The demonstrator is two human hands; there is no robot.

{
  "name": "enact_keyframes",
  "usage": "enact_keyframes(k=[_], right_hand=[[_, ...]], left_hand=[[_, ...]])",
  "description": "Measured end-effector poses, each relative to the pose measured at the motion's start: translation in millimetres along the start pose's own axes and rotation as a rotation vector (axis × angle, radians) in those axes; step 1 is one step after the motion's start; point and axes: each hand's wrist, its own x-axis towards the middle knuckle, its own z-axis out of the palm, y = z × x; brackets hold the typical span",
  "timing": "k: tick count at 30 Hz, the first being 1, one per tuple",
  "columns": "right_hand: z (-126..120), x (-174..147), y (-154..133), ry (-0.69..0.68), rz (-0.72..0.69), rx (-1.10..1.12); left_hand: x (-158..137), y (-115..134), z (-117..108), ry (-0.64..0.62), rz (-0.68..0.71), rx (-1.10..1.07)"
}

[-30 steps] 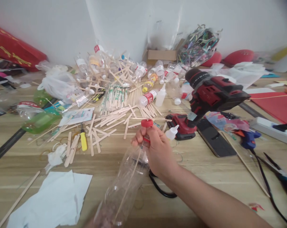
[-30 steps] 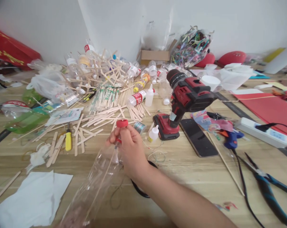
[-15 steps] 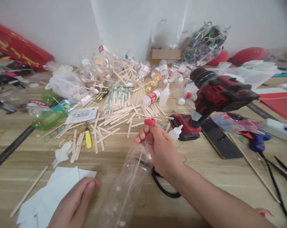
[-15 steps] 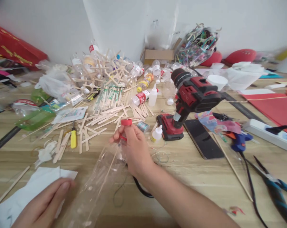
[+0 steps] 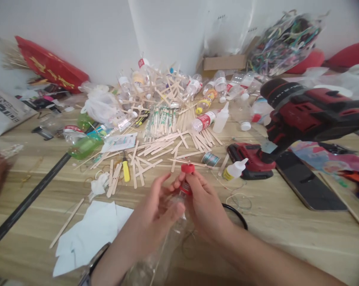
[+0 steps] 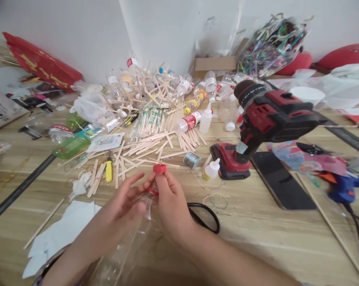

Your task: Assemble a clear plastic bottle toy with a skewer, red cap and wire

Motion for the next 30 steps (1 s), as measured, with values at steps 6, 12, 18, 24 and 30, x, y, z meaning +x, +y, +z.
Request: enact_keyframes(k=[6, 12, 18, 24, 30], right_hand=[[-5.3, 3.2, -3.0, 0.056, 0.068, -0.043], [-8.6, 9.3, -4.1, 0.052, 0.054, -0.046], [-7.5, 10.7, -1.7, 0.010, 0.103, -0.094], [-11.9, 10.3, -10.4, -0.124, 0.128, -0.123], [-59.2, -22.5, -50.9, -0.020, -0.122, -0.852]], left_hand=[[8.8, 2.5, -0.3, -0.164, 0.044, -0.146], [21.6, -7.4, -1.6, -0.216, 0.153, -0.423], [26.7, -18.3, -0.8, -0.195, 0.127, -0.580], [26.3, -16.1, -6.9, -0.154, 0.063, -0.648], [22.4, -8.9, -13.0, -0.085, -0.016, -0.591]])
